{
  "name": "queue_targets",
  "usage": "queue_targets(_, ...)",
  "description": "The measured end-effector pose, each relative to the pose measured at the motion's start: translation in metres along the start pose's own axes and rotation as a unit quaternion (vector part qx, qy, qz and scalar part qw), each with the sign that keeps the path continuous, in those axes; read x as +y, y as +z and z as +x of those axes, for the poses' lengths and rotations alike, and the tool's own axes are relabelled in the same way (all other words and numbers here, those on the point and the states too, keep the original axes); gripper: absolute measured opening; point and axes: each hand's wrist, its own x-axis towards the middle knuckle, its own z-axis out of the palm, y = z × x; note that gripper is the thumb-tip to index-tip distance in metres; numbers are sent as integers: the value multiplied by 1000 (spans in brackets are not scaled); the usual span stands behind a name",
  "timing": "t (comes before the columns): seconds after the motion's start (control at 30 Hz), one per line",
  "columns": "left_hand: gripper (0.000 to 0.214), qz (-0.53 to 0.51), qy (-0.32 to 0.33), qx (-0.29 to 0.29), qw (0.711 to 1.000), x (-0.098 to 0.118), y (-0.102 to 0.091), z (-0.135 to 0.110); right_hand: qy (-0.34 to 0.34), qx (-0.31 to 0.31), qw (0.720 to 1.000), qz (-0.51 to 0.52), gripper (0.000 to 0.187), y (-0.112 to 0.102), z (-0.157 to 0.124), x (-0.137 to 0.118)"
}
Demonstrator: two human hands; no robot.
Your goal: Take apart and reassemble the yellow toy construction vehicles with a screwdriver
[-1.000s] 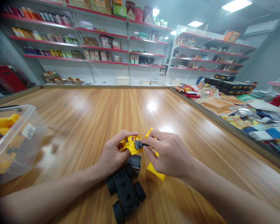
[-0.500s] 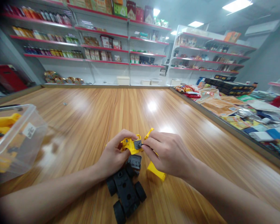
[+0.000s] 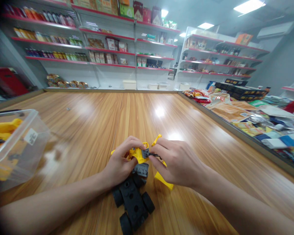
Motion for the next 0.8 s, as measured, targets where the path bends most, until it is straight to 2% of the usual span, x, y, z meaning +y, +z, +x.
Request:
queue_targets(0.27, 47, 7, -2, -1, 1000, 0, 0, 0, -9, -3, 1000, -10, 16, 0, -1, 0)
queue_targets(0.47, 47, 9, -2, 0, 1000, 1, 0, 0, 0, -5, 1000, 9, 11, 0, -1, 0)
queue_targets(0.6, 47, 7, -6, 6, 1000, 0, 1, 0, -15, -4, 1000, -16, 18, 0, 0, -1)
queue_targets(0.8, 45, 11, -2, -1, 1000, 0, 0, 0, -5, -14, 1000, 7, 11, -1, 0, -1)
